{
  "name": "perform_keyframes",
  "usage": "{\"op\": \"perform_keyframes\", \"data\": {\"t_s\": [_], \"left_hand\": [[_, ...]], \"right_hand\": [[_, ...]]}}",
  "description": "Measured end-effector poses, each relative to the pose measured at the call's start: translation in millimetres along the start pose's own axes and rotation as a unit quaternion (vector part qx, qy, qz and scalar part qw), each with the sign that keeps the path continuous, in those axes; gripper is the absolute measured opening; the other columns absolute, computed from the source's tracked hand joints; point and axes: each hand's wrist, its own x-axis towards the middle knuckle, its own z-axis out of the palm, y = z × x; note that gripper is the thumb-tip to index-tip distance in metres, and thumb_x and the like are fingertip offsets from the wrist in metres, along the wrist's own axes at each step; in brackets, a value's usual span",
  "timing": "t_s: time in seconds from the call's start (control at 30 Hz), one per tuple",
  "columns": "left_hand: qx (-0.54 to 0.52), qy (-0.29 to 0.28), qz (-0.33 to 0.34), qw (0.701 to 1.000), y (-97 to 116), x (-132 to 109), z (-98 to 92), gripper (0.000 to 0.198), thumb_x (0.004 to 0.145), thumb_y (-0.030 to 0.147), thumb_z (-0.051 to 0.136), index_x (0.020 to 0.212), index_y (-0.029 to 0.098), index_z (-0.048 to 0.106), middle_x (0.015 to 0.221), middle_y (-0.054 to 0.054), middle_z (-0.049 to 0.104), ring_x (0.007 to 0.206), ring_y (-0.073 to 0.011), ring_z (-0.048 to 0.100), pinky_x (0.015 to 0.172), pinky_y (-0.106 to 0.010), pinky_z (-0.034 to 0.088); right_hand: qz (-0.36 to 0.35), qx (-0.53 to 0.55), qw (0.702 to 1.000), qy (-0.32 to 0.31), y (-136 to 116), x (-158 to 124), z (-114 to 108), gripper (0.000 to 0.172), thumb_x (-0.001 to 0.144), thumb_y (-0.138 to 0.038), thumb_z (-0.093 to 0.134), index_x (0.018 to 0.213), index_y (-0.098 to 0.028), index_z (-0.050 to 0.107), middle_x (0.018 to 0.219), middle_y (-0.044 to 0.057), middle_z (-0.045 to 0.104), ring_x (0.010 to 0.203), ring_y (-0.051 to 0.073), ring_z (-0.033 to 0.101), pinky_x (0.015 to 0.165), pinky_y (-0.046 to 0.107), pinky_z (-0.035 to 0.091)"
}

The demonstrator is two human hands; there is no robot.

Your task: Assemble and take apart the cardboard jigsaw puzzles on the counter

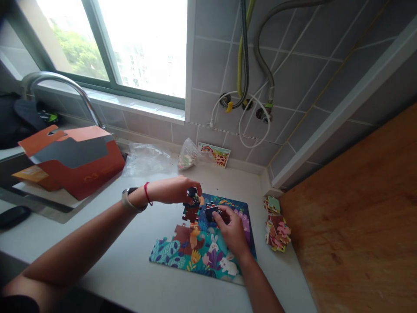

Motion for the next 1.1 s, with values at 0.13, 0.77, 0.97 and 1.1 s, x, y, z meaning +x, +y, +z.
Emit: {"op": "perform_keyframes", "data": {"t_s": [0.13, 0.77, 0.97, 1.1], "left_hand": [[-0.024, 0.014, -0.013, 1.0, -6, 2, -4.9, 0.028, 0.079, 0.011, 0.074, 0.105, 0.019, 0.071, 0.076, 0.001, 0.071, 0.067, -0.0131, 0.064, 0.069, -0.024, 0.047], [-0.123, 0.102, -0.001, 0.987, -12, 19, 22.2, 0.025, 0.081, 0.017, 0.077, 0.105, 0.018, 0.071, 0.08, 0.001, 0.072, 0.068, -0.0119, 0.065, 0.065, -0.02, 0.047], [-0.251, 0.077, -0.028, 0.965, -5, 28, 48.1, 0.022, 0.086, 0.015, 0.069, 0.108, 0.017, 0.066, 0.083, -0.001, 0.073, 0.069, -0.0141, 0.071, 0.062, -0.021, 0.053], [-0.359, 0.069, -0.079, 0.927, -10, 33, 56.6, 0.022, 0.091, 0.015, 0.061, 0.113, 0.018, 0.055, 0.09, -0.004, 0.073, 0.067, -0.0152, 0.073, 0.06, -0.024, 0.057]], "right_hand": [[0.034, 0.106, 0.994, -0.011, 1, 0, -3, 0.052, 0.077, -0.067, 0.073, 0.1, -0.021, 0.067, 0.096, 0.011, 0.075, 0.09, 0.03, 0.071, 0.081, 0.042, 0.059], [-0.001, 0.233, 0.969, -0.083, 4, -3, 0, 0.025, 0.07, -0.043, 0.089, 0.082, -0.024, 0.078, 0.134, 0.009, 0.068, 0.131, 0.033, 0.057, 0.111, 0.047, 0.043], [0.094, 0.304, 0.948, 0.013, -3, -2, 4, 0.038, 0.068, -0.047, 0.089, 0.095, -0.023, 0.076, 0.1, 0.005, 0.078, 0.093, 0.024, 0.072, 0.087, 0.038, 0.057], [0.118, 0.329, 0.934, 0.08, -10, 1, 4, 0.045, 0.061, -0.043, 0.095, 0.092, -0.022, 0.071, 0.087, 0.0, 0.077, 0.077, 0.018, 0.072, 0.074, 0.03, 0.059]]}}
